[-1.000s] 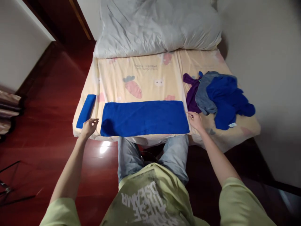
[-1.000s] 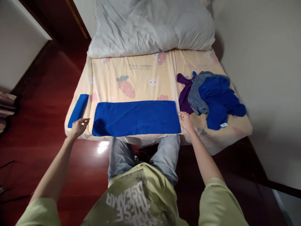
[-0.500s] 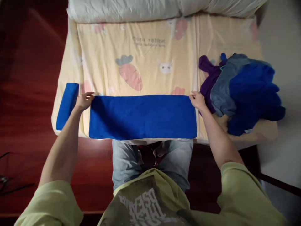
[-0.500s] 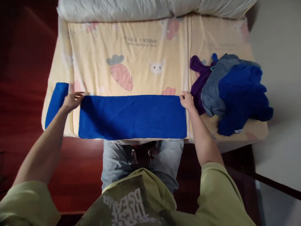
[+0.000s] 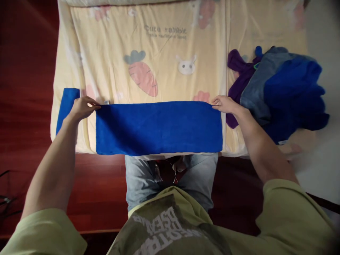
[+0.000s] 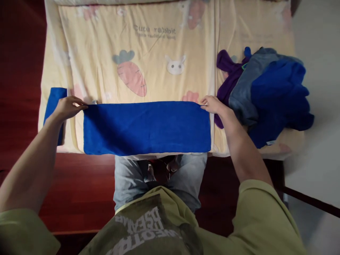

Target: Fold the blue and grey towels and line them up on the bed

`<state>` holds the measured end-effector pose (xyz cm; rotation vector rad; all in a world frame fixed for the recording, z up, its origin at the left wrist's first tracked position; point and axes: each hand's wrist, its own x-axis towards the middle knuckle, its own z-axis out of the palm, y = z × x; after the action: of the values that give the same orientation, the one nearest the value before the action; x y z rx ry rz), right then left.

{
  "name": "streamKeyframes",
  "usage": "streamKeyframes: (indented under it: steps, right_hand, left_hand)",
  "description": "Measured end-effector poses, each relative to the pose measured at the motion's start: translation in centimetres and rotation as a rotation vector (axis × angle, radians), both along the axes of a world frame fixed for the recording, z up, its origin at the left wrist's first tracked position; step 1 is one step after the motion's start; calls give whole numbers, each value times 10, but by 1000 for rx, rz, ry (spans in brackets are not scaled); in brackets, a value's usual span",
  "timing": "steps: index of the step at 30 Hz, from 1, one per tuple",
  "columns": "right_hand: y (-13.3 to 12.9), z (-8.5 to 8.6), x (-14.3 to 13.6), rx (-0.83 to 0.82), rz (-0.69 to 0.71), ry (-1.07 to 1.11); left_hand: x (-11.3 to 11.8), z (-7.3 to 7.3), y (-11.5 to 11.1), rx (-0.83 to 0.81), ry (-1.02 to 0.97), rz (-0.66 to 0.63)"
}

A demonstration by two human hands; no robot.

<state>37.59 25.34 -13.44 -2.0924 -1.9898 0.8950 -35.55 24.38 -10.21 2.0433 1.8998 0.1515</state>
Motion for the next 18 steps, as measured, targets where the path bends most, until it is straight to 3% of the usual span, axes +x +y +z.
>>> streamKeyframes:
  steps: [5, 10, 14, 18]
  right_hand:
    - [7, 13, 0, -171, -166, 206]
    - [2, 27, -11, -36, -373, 455]
    - [2, 30, -19, 1, -463, 381]
    - [8, 29, -18, 127, -462, 195]
  left_hand:
    - [3, 5, -4, 16, 2, 40]
    - [-2, 6, -2, -47, 48, 122]
    - [-10, 4, -2, -80, -26, 139]
    - [1, 9, 0, -20, -82, 271]
